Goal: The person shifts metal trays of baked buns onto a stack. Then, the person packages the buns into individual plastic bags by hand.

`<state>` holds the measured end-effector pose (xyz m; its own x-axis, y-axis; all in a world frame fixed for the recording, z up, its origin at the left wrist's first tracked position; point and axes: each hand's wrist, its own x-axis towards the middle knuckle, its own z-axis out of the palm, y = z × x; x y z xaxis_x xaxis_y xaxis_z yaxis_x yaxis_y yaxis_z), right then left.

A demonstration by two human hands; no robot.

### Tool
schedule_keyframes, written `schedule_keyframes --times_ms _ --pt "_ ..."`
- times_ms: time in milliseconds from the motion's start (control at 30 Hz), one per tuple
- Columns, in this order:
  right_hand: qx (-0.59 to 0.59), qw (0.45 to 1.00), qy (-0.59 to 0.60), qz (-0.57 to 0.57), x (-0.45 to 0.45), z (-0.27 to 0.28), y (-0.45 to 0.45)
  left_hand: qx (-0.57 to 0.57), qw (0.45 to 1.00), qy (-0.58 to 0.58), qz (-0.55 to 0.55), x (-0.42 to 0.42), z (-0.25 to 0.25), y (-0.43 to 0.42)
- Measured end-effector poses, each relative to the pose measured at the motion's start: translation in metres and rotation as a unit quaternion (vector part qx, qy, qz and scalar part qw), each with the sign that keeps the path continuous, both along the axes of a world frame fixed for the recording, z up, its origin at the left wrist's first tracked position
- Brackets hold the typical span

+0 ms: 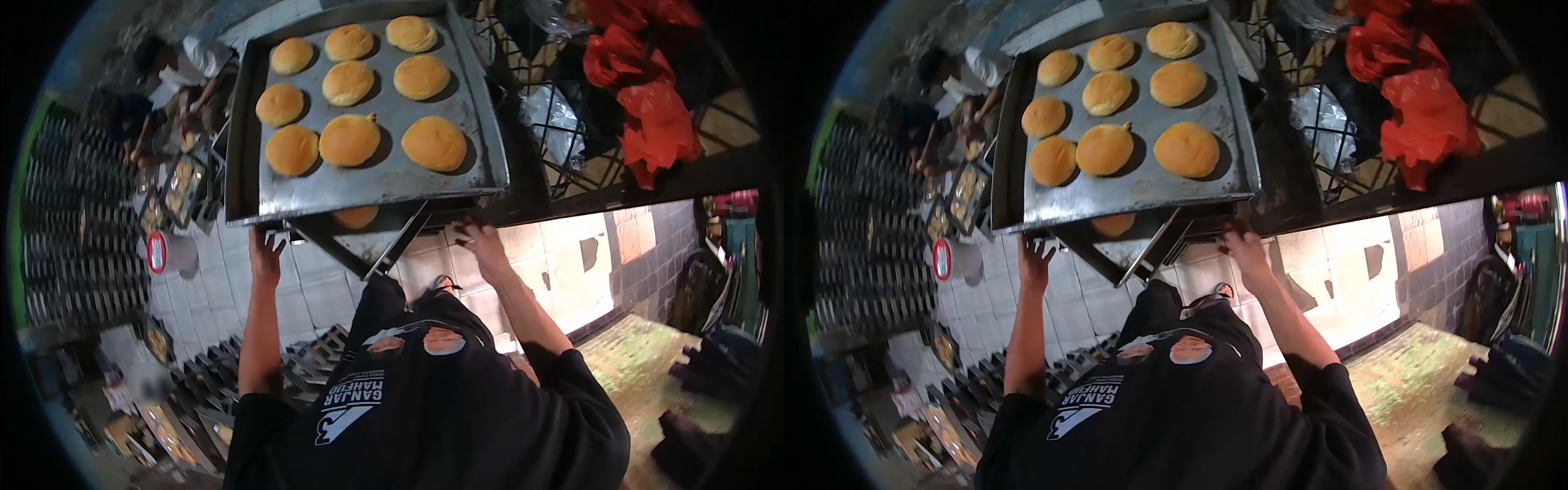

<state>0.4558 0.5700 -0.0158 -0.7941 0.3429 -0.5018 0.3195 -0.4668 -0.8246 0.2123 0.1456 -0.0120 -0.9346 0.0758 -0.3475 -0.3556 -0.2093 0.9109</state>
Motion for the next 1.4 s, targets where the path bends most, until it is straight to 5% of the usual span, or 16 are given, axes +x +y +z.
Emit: schedule_keyframes --times_ms 67,133,233,300,333,400,467,567,767,933,1000,1067,1233,1400 --pt "-0.024 0.994 0.004 -0.104 0.005 0.014 0.011 0.038 0.986 -0.062 0.148 0.048 0.021 0.032" --pt "-0.034 0.99 0.007 -0.134 0.002 0.004 0.007 0.076 0.985 -0.08 0.135 0.096 -0.007 0.041" --pt "0.02 0.997 0.019 -0.067 -0.007 -0.056 0.018 0.054 0.991 -0.123 0.025 0.151 -0.014 0.097" --pt "0.014 0.998 0.059 0.005 -0.015 -0.079 0.036 0.061 0.995 -0.047 -0.063 0.16 -0.029 0.126" --pt "0.034 0.997 0.071 0.011 -0.011 -0.09 0.042 -0.029 0.997 -0.033 -0.068 0.169 -0.057 0.136" --pt "-0.03 0.994 0.101 -0.017 -0.015 -0.047 0.05 0.011 0.997 -0.058 -0.059 0.162 -0.03 0.154" --pt "-0.151 0.983 0.084 -0.066 -0.021 -0.022 0.051 -0.158 0.981 0.101 -0.055 0.151 -0.054 0.158" --pt "-0.145 0.988 0.059 -0.011 -0.037 0.024 0.037 -0.139 0.987 0.062 -0.053 0.145 -0.069 0.167" --pt "-0.123 0.992 0.013 -0.017 -0.032 0.009 0.042 -0.162 0.983 0.081 -0.027 0.147 -0.076 0.172" --pt "-0.15 0.987 0.058 0.013 -0.068 0.015 0.041 -0.166 0.983 0.083 -0.004 0.108 -0.043 0.175" --pt "-0.095 0.993 0.072 -0.009 -0.07 -0.051 0.085 -0.14 0.984 0.111 -0.017 0.088 -0.053 0.177" --pt "-0.077 0.992 0.044 -0.086 -0.117 -0.02 0.065 -0.154 0.983 0.099 -0.019 0.062 -0.072 0.187" --pt "-0.076 0.995 0.036 -0.05 -0.234 0.028 0.061 -0.095 0.989 0.113 0.001 -0.049 -0.07 0.213" --pt "-0.029 1.0 0.01 0.001 -0.362 -0.01 0.121 -0.079 0.993 0.071 -0.051 -0.188 -0.08 0.239"
